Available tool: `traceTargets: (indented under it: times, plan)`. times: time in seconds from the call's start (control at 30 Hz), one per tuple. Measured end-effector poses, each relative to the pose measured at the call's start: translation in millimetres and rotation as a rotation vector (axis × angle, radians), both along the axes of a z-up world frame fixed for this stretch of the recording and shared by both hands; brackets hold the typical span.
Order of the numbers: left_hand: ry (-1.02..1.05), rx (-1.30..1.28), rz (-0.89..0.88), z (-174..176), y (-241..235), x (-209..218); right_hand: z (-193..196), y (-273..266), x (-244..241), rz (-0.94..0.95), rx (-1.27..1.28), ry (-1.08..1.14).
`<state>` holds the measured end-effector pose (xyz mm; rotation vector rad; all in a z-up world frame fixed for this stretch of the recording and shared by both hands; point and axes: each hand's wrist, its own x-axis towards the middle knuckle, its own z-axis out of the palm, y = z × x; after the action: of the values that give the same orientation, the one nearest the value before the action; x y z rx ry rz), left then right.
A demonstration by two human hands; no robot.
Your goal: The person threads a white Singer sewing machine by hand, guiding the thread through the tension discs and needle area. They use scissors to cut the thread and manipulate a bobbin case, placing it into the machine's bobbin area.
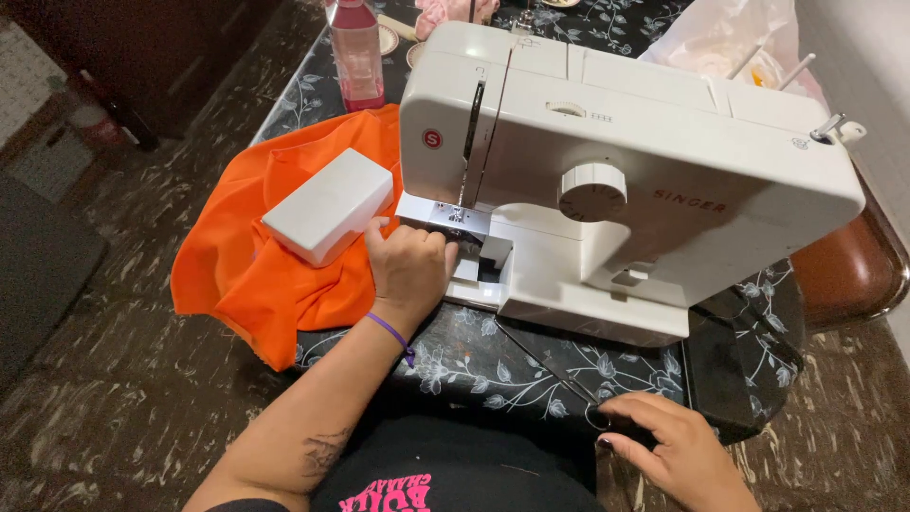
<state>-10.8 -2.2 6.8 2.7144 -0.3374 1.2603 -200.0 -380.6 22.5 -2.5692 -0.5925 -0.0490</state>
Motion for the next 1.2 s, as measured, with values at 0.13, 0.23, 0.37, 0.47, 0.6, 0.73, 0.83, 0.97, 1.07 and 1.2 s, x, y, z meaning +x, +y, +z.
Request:
traceTargets:
  times: [0.13, 0.23, 0.37, 0.47, 0.6, 0.73, 0.83, 0.97, 1.07, 1.2]
  plan:
    - [-0.017, 0.014, 0.015, 2.8, -5.0, -0.9, 3.9, 2.5, -0.6, -0.010, 0.006, 0.029]
    - [0.011, 0.019, 0.017, 3.8, -5.9, -2.7, 3.3, 0.7, -0.9, -0.028, -0.006, 0.043]
    - [-0.024, 0.007, -0.016, 5.3, -8.7, -1.8, 5.5, -1.3, -2.4, -0.028, -0.004, 0.030]
    - [-0.067, 0.003, -0.025, 4.3, -10.1, -0.2, 4.4, -3.9, -3.0, -0.032, 0.002, 0.037]
    - [-0.077, 0.004, -0.024, 9.9, -11.9, -1.6, 5.0, -4.3, -4.2, -0.021, -0.018, 0.016]
    - [-0.124, 0.035, -0.028, 10.8, -13.4, 1.7, 7.9, -2.9, -1.8, 0.012, -0.014, 0.009]
    - [-0.174, 0.108, -0.040, 3.2, -11.7, 11.7, 11.0, -0.3, -0.8, 0.020, -0.005, -0.001]
    - [-0.154, 0.166, -0.084, -8.8, -12.0, 23.0, 12.0, 1.3, -0.6, -0.006, -0.022, 0.053]
    - [-0.163, 0.183, -0.066, -16.2, -15.3, 24.4, 10.8, 4.0, 0.5, 0.008, -0.018, 0.048]
    - [-0.151, 0.204, -0.024, -20.0, -19.8, 22.1, 9.6, 6.3, 1.5, 0.061, 0.009, -0.029]
